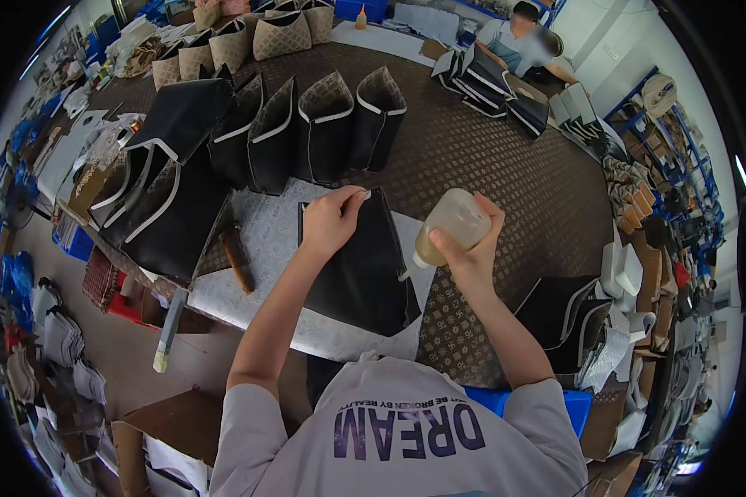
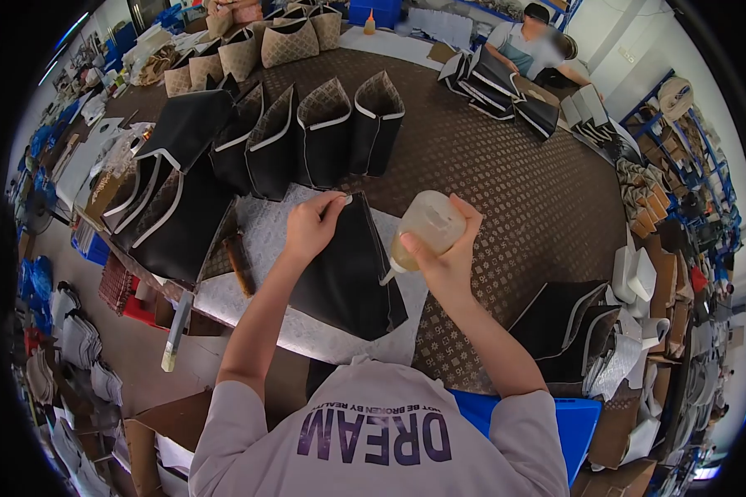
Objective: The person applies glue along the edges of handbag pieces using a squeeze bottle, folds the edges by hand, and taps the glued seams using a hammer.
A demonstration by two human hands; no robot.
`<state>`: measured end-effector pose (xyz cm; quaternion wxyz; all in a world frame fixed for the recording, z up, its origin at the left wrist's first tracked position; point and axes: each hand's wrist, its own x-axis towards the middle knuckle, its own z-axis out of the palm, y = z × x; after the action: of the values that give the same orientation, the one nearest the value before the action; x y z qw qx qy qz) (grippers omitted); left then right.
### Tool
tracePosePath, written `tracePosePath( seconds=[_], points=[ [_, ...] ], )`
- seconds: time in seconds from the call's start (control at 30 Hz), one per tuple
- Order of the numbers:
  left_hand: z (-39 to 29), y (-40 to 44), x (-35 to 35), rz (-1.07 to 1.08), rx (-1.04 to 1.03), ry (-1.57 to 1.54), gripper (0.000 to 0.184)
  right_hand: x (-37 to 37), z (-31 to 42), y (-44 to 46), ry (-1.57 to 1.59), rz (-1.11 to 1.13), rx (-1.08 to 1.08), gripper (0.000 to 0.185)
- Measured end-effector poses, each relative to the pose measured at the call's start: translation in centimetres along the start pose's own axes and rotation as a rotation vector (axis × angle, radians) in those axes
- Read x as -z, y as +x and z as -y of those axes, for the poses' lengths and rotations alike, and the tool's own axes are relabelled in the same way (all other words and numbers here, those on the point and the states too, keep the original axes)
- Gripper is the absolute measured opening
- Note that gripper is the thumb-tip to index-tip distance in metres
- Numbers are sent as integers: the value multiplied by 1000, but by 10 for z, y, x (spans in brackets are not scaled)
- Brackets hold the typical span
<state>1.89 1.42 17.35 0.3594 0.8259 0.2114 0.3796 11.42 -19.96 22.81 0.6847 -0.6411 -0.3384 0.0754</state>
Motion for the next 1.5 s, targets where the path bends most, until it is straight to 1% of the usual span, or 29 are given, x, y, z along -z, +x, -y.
tracePosePath(
  seconds=[0.17, 0.23, 0.3, 0.4, 0.43, 0.53, 0.57, 0.6, 0.63, 0.67, 0.7, 0.73, 0.77, 0.83, 0.87, 0.93, 0.97, 1.0, 1.07, 1.1, 1.2, 1.3, 1.33, 1.4, 1.5],
  points=[
    [11, 5, -10, -70, -23, 4, 16, 9, 0, -23, -46, 27, -15, 84],
    [11, 8, -7, -66, 4, 5, 17, 10, -3, -32, -75, 26, -15, 84],
    [10, 10, -7, -91, -5, 2, 17, 15, -8, -38, -188, 64, 21, 84],
    [6, 11, -3, -10, 121, 52, 20, 19, -8, -43, -270, 111, 87, 84],
    [6, 10, -5, -20, 117, 52, 20, 20, -7, -44, -282, 126, 114, 85],
    [2, 10, -8, -60, 120, 129, 18, 30, -10, -49, -234, 201, 43, 87],
    [11, 10, -13, -103, 57, 84, 16, 32, -9, -49, -218, 202, 66, 87],
    [18, 9, -20, -175, 49, 46, 11, 35, -8, -49, -189, 210, 98, 88],
    [11, 9, -18, -179, 108, 98, 10, 40, -14, -48, -110, 162, 84, 90],
    [10, 10, -17, -219, 95, 89, 11, 53, -24, -45, -90, 139, 80, 92],
    [11, 11, -18, -269, 118, 128, 11, 56, -23, -42, 87, 78, 6, 90],
    [13, 14, -16, -292, 132, 72, 12, 66, -28, -41, 86, -23, -60, 90],
    [12, 13, -12, -270, 171, 71, 17, 80, -38, -40, 70, -133, -132, 91],
    [19, 6, -17, -206, 89, -118, 28, 112, -67, -38, 161, -454, -303, 78],
    [26, -1, -23, -70, 71, -124, 43, 126, -72, -37, 197, -500, -314, 77],
    [20, -19, -14, 483, 109, -119, 53, 144, -73, -36, 265, -598, -341, 75],
    [24, -23, -11, 816, -17, 36, 54, 152, -72, -35, 305, -644, -347, 75],
    [21, -25, -5, 1154, -43, 157, 52, 155, -71, -34, 329, -664, -348, 75],
    [26, -34, -26, 1404, -42, 531, 52, 161, -68, -31, 366, -696, -344, 75],
    [26, -35, -31, 1334, -34, 542, 53, 164, -68, -31, 379, -706, -340, 75],
    [30, -12, -40, 1363, 38, 485, 57, 172, -66, -33, 408, -731, -331, 75],
    [5, 6, -10, 1214, 162, 225, 62, 181, -65, -37, 424, -750, -329, 75],
    [6, 13, -4, 1203, 307, 147, 59, 184, -65, -38, 428, -753, -330, 75],
    [1, 3, 16, 798, 435, -242, 52, 189, -66, -40, 434, -758, -330, 74],
    [19, -10, 27, 528, 832, -1055, 47, 193, -67, -40, 444, -759, -327, 74]
  ],
)
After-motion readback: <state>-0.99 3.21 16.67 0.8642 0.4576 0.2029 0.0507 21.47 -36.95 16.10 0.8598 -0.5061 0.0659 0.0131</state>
